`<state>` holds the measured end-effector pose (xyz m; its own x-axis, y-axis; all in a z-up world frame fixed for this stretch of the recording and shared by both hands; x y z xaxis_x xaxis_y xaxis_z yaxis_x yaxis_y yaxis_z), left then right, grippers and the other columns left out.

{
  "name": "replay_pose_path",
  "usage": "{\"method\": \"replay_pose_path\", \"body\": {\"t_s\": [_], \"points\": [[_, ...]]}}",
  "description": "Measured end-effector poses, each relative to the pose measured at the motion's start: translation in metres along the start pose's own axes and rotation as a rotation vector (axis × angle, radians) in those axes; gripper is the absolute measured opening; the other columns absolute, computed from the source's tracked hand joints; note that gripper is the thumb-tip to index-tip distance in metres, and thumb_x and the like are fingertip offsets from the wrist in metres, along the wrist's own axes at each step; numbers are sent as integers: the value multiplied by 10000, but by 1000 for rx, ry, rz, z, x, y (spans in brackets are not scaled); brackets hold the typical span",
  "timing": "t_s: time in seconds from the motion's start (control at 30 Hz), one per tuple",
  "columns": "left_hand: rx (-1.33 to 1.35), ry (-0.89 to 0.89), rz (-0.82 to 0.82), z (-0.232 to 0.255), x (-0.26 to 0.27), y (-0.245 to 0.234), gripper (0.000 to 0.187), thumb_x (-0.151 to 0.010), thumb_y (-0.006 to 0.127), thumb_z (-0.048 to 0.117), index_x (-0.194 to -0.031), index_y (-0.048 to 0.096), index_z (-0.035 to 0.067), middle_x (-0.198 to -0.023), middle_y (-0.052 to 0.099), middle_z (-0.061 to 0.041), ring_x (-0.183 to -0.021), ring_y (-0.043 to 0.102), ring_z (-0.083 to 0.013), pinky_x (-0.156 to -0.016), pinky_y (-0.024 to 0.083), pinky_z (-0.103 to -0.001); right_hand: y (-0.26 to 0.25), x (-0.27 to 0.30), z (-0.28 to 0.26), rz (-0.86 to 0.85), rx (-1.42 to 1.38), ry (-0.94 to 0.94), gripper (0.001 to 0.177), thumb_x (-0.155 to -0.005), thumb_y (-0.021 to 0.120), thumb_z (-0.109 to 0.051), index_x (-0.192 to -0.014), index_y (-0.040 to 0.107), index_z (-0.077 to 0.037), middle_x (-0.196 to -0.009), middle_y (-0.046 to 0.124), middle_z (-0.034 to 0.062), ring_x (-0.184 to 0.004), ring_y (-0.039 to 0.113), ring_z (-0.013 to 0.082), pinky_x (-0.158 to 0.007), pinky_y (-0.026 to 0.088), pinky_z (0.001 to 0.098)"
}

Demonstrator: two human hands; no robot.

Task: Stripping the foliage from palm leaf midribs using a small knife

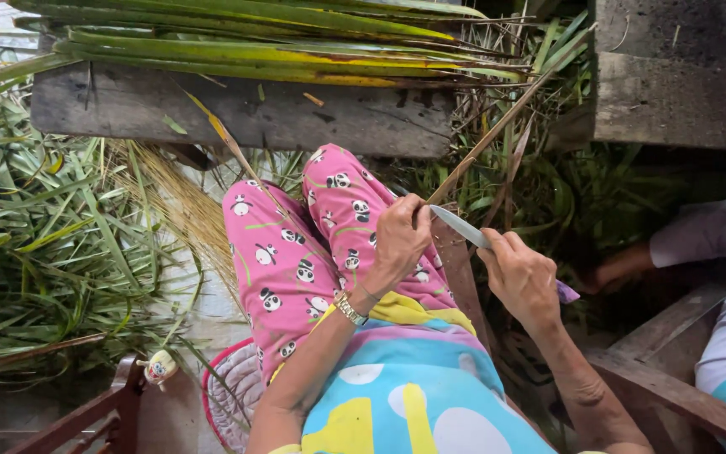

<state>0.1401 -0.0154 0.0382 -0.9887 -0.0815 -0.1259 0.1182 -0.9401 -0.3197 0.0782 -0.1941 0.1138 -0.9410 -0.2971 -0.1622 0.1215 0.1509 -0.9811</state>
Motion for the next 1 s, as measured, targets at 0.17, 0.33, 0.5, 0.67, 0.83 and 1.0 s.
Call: {"method": "replay_pose_path", "body": {"t_s": [0.17, 0.33, 0.5, 0.67, 0.83, 1.0], "points": [[-30, 17, -5, 7, -1, -5, 72, -927, 625, 151, -873, 656, 116, -756, 648, -110, -779, 704, -338, -699, 568, -410, 3, -3, 0, 4, -21, -18, 325, -1000, 614, -364, -1267, 671, -187, -859, 605, -9, -761, 728, 243, -681, 616, 379], [-56, 33, -9, 9, 1, -5, 65, -921, 620, 140, -877, 647, 100, -752, 639, -133, -764, 696, -367, -684, 566, -433, 6, -2, 1, -7, -10, -28, 328, -1007, 601, -374, -1276, 670, -200, -853, 598, -22, -756, 725, 227, -679, 613, 363], [-81, 40, -6, 8, 2, -2, 63, -920, 615, 139, -877, 640, 100, -750, 632, -140, -761, 696, -375, -675, 567, -440, 6, -2, 2, -21, 26, -39, 332, -992, 606, -374, -1273, 666, -208, -853, 601, -21, -764, 728, 227, -677, 616, 376], [-172, 64, -10, 14, 3, -3, 68, -925, 600, 150, -875, 624, 110, -752, 614, -123, -741, 691, -363, -652, 568, -448, 3, -3, 1, -20, 69, -47, 323, -999, 596, -395, -1268, 665, -230, -837, 589, -36, -752, 723, 200, -674, 613, 347], [-273, 76, -18, 12, 3, 1, 85, -940, 564, 182, -879, 594, 131, -765, 586, -102, -715, 685, -352, -626, 571, -456, 6, -4, -2, -10, 54, -46, 321, -994, 610, -347, -1283, 654, -214, -833, 579, -25, -740, 719, 215, -665, 611, 356], [-345, 109, -2, 18, 0, -3, 81, -945, 538, 152, -874, 553, 116, -767, 568, -130, -690, 676, -394, -592, 555, -499, 14, -9, -3, -16, 30, -44, 338, -998, 588, -372, -1291, 642, -214, -854, 587, -12, -757, 720, 232, -664, 611, 374]]}}
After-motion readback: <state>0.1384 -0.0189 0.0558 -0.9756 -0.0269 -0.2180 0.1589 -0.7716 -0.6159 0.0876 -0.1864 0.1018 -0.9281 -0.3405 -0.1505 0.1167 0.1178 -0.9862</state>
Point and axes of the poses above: each hand's wrist, its own x-axis away from the middle knuckle, its own y-axis out of the palm, z = x × y, the point moved 10 cm from there along -x, towards the middle knuckle
